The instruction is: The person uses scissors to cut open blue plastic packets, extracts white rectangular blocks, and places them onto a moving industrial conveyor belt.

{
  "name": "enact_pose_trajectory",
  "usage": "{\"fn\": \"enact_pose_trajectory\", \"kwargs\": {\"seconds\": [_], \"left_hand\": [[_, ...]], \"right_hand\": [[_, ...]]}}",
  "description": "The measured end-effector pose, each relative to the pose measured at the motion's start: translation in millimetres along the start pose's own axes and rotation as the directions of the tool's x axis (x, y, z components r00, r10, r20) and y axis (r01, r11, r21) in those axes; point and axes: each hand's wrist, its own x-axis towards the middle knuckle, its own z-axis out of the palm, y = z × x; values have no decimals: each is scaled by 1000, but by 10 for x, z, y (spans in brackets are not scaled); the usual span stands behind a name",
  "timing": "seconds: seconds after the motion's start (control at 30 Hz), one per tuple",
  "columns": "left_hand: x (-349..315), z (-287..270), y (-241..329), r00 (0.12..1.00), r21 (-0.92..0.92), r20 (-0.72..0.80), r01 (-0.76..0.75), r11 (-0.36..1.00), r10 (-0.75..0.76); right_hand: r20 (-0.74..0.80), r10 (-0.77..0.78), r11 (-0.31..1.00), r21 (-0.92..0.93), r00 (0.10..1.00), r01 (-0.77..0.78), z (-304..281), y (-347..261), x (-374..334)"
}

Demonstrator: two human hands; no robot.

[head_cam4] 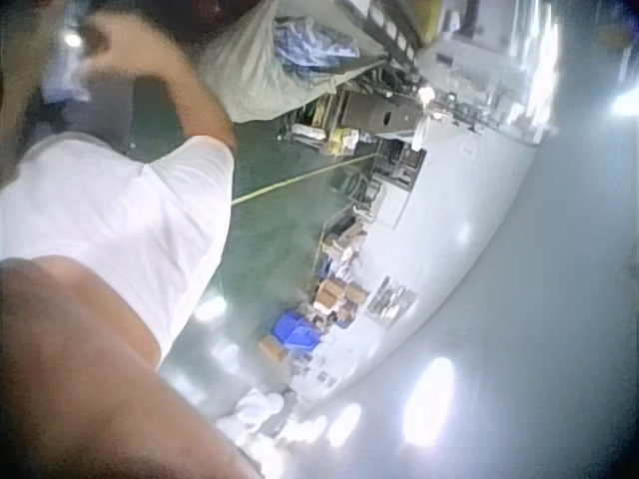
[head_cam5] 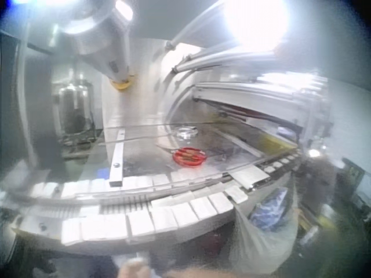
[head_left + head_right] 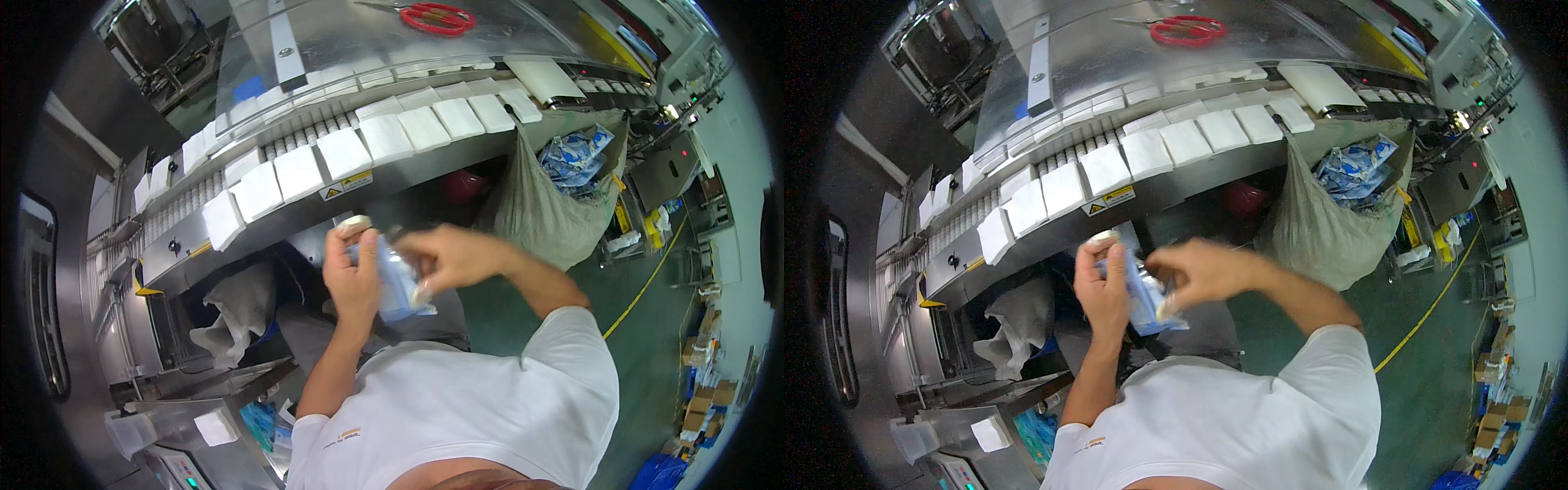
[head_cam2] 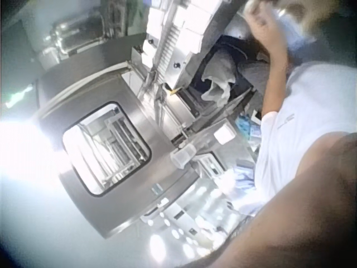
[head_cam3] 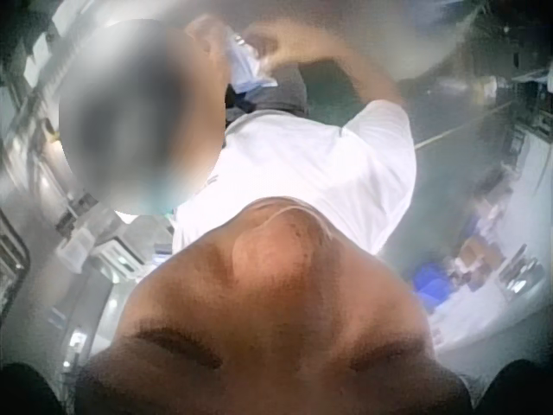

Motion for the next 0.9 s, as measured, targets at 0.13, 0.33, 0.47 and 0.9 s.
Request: {"fn": "enact_pose_trajectory", "kwargs": {"seconds": [0.13,0.33,0.47,0.9], "left_hand": [[-99,157,9,986,-74,165,17,997,-4],[-393,-696,-137,984,-102,174,46,994,-28],[-610,-1083,89,984,47,143,98,994,-104],[-3053,-3233,753,408,543,-683,838,48,605]], "right_hand": [[-145,16,996,-87,989,-29,228,445,-184],[-927,13,571,-302,376,-764,-1661,2692,-1477],[-936,19,338,-324,350,-884,-2135,3254,-2587],[-545,-162,844,-508,823,-170,-274,985,-79]]}}
